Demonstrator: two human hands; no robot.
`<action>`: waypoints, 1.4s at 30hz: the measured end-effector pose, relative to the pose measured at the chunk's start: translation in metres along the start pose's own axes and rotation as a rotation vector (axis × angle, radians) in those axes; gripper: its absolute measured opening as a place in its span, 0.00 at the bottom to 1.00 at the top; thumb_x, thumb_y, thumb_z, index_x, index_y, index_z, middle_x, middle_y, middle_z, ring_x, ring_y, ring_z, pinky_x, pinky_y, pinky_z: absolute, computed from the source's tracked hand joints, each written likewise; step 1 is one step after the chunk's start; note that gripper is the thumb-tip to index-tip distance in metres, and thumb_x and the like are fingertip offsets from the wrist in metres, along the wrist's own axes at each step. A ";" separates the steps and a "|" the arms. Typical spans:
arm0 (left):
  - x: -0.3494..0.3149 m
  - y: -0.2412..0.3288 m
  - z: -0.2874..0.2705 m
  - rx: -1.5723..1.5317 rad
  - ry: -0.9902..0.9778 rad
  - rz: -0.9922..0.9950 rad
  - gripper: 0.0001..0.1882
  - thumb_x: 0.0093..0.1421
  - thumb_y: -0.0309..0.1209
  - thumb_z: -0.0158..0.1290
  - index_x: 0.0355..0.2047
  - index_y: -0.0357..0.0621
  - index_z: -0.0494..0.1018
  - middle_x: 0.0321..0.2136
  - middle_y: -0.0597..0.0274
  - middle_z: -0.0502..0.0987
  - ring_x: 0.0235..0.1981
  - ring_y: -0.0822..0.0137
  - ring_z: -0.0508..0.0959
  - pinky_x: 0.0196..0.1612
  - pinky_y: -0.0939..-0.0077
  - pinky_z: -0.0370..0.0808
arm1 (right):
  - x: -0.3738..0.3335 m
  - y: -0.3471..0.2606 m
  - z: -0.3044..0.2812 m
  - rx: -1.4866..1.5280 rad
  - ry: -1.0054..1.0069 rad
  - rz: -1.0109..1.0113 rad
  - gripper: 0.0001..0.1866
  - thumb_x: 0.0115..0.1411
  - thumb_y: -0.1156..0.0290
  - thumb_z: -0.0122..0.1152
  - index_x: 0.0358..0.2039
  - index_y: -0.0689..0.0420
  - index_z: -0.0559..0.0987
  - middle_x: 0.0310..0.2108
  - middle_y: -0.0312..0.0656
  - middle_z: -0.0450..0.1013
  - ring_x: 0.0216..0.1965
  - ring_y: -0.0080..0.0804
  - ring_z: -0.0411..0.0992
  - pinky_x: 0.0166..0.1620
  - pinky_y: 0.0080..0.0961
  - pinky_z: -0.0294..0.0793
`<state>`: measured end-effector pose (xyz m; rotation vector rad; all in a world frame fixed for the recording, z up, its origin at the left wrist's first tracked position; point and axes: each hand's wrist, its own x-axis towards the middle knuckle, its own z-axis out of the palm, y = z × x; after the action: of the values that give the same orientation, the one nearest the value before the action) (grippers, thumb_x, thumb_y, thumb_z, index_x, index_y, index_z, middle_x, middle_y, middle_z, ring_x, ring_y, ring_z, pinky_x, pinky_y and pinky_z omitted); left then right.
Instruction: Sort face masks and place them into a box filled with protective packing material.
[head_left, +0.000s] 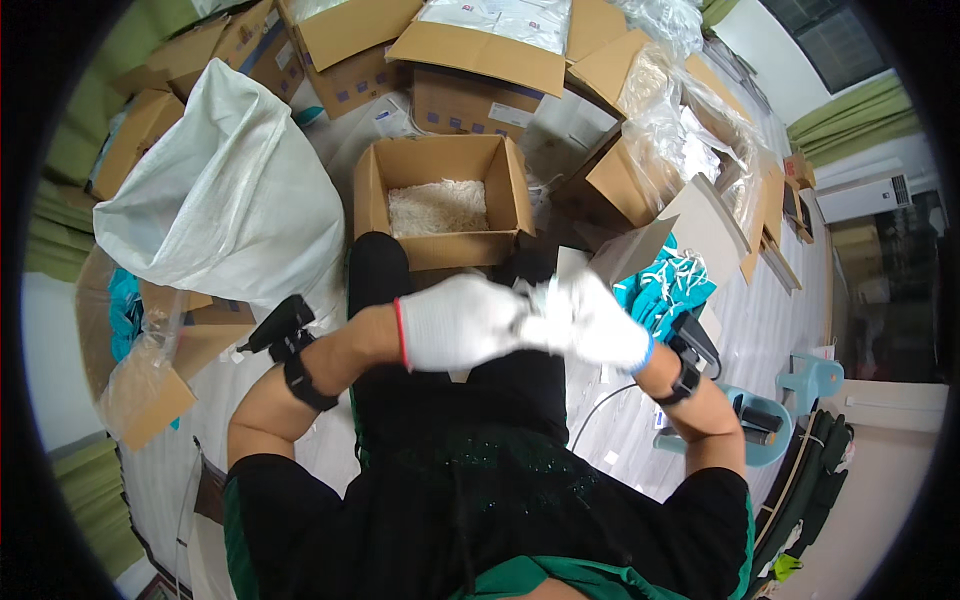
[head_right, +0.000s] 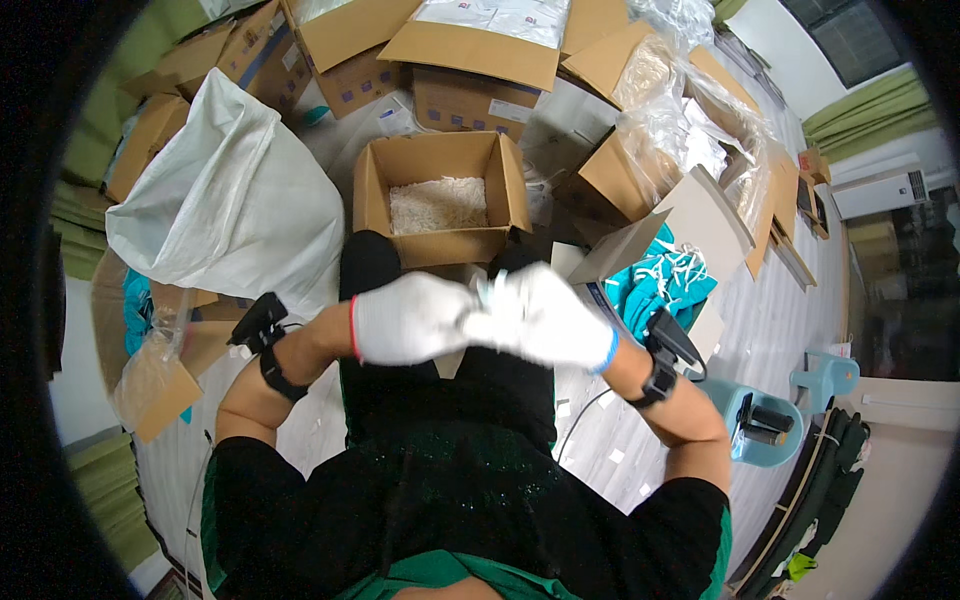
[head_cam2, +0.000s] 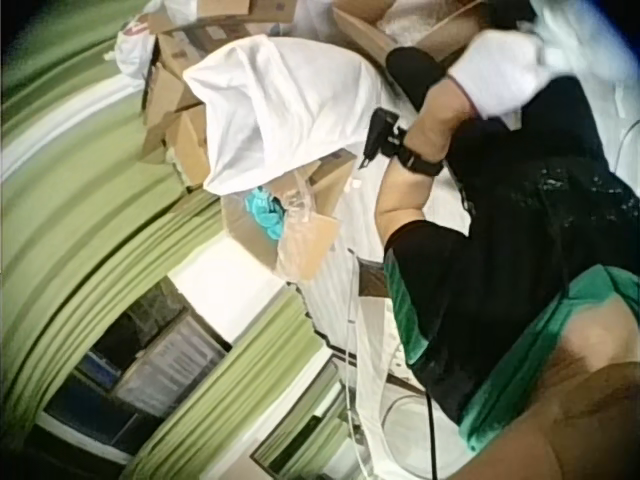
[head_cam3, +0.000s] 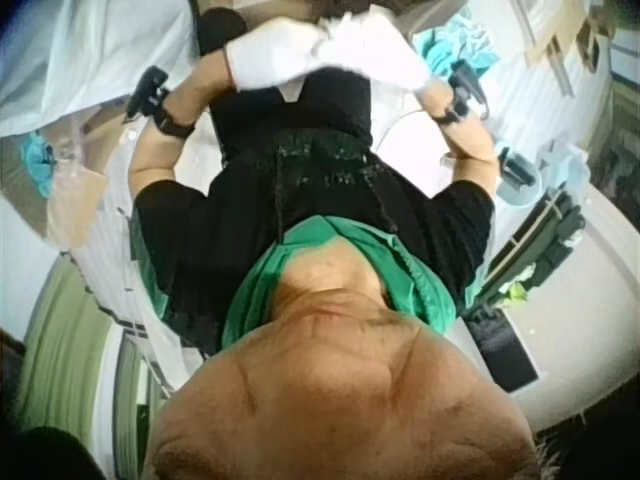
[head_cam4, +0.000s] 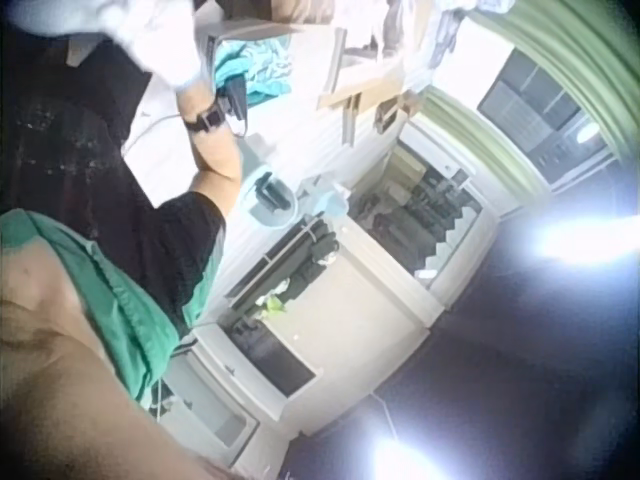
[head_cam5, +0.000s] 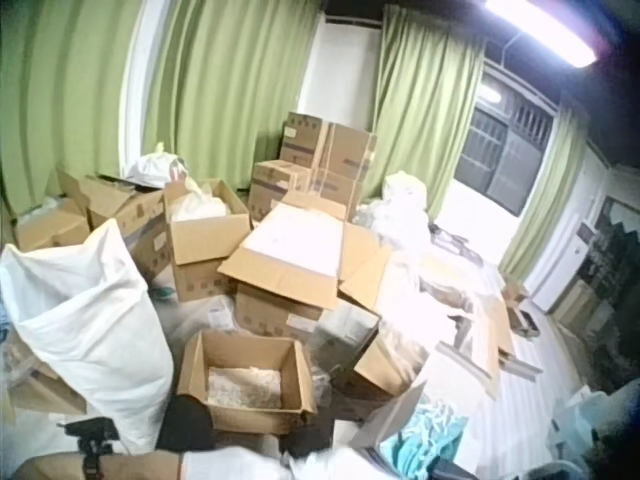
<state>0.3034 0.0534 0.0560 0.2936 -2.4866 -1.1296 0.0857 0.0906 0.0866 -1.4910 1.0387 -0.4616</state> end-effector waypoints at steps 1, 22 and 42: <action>-0.005 0.011 -0.001 -0.004 -0.073 0.019 0.08 0.63 0.33 0.50 0.34 0.42 0.72 0.26 0.52 0.73 0.29 0.51 0.76 0.32 0.63 0.73 | -0.008 0.007 0.008 0.108 -0.057 -0.222 0.18 0.57 0.69 0.68 0.16 0.58 0.69 0.15 0.34 0.61 0.19 0.17 0.58 0.21 0.21 0.57; -0.025 -0.012 -0.015 -1.278 0.425 -0.369 0.15 0.70 0.40 0.39 0.29 0.46 0.63 0.21 0.72 0.60 0.19 0.78 0.59 0.21 0.82 0.56 | -0.060 0.001 -0.043 0.851 0.400 0.034 0.12 0.64 0.62 0.58 0.41 0.56 0.76 0.35 0.37 0.75 0.33 0.25 0.74 0.29 0.22 0.75; 0.057 0.036 0.045 -0.538 0.479 -0.211 0.14 0.67 0.34 0.50 0.31 0.34 0.73 0.16 0.55 0.73 0.19 0.66 0.75 0.24 0.71 0.69 | -0.023 -0.023 -0.003 0.709 0.624 0.025 0.15 0.53 0.74 0.69 0.19 0.51 0.69 0.18 0.29 0.65 0.17 0.18 0.63 0.18 0.21 0.63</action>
<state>0.2314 0.0878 0.0708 0.5931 -1.6964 -1.5456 0.0793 0.1057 0.1155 -0.7001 1.1882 -1.1862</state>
